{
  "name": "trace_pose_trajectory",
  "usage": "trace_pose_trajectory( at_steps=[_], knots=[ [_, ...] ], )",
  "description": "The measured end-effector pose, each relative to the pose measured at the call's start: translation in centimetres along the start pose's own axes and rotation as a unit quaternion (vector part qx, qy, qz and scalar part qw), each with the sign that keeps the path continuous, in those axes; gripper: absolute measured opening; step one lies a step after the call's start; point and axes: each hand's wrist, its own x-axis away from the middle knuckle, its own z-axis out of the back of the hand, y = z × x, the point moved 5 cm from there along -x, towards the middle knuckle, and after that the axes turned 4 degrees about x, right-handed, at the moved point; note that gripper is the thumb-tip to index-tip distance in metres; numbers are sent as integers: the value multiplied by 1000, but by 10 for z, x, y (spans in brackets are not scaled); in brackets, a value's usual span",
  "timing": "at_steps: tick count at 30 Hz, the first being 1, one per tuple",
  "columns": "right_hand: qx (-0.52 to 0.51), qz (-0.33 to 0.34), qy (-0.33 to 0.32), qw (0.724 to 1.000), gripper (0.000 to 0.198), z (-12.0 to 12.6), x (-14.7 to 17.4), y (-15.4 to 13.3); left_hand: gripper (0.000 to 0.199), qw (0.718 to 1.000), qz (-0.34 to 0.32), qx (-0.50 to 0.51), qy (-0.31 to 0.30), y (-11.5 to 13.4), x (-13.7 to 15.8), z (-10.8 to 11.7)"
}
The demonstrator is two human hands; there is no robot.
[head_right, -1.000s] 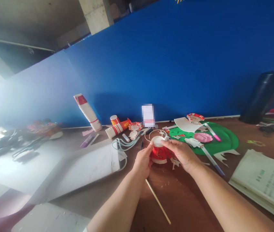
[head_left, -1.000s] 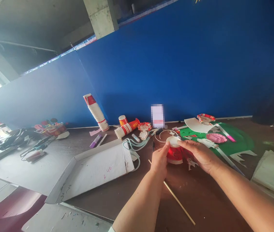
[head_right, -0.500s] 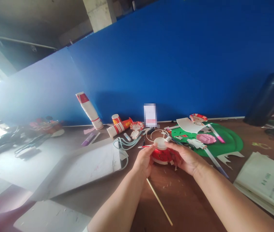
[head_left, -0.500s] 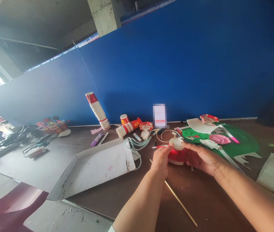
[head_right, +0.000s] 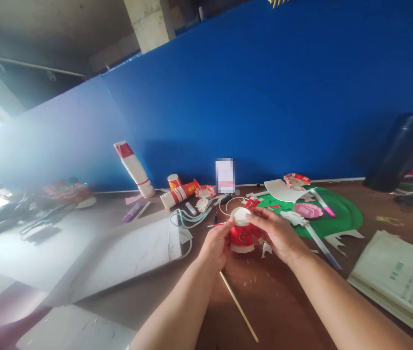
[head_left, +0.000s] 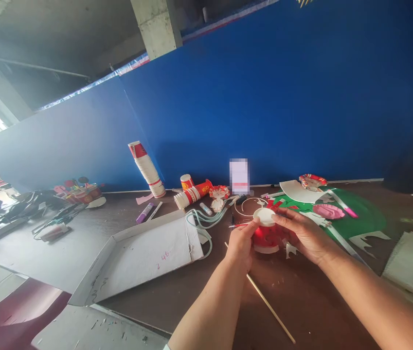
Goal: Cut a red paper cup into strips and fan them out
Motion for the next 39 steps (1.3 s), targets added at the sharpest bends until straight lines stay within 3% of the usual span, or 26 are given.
trace_pose_trajectory(
  at_steps=[5,15,21,28,34,39],
  knots=[
    [-91,-38,-24,995,29,-5,0,3,40,1000,-19,17,17,2,4,-3],
    [-80,-37,7,996,21,1,-1,10,34,995,-10,90,-31,2,4,-10],
    [-76,-57,-1,996,36,-1,0,12,31,994,36,103,-15,-2,5,-13],
    [-116,-67,-15,991,39,-7,1,11,29,993,11,113,-11,-2,0,-13],
    [-119,-52,36,991,56,-5,1,7,30,997,-24,64,-22,3,3,-13],
    [-108,-40,20,993,42,-6,2,4,28,996,-9,91,-19,2,4,-15]
  ],
)
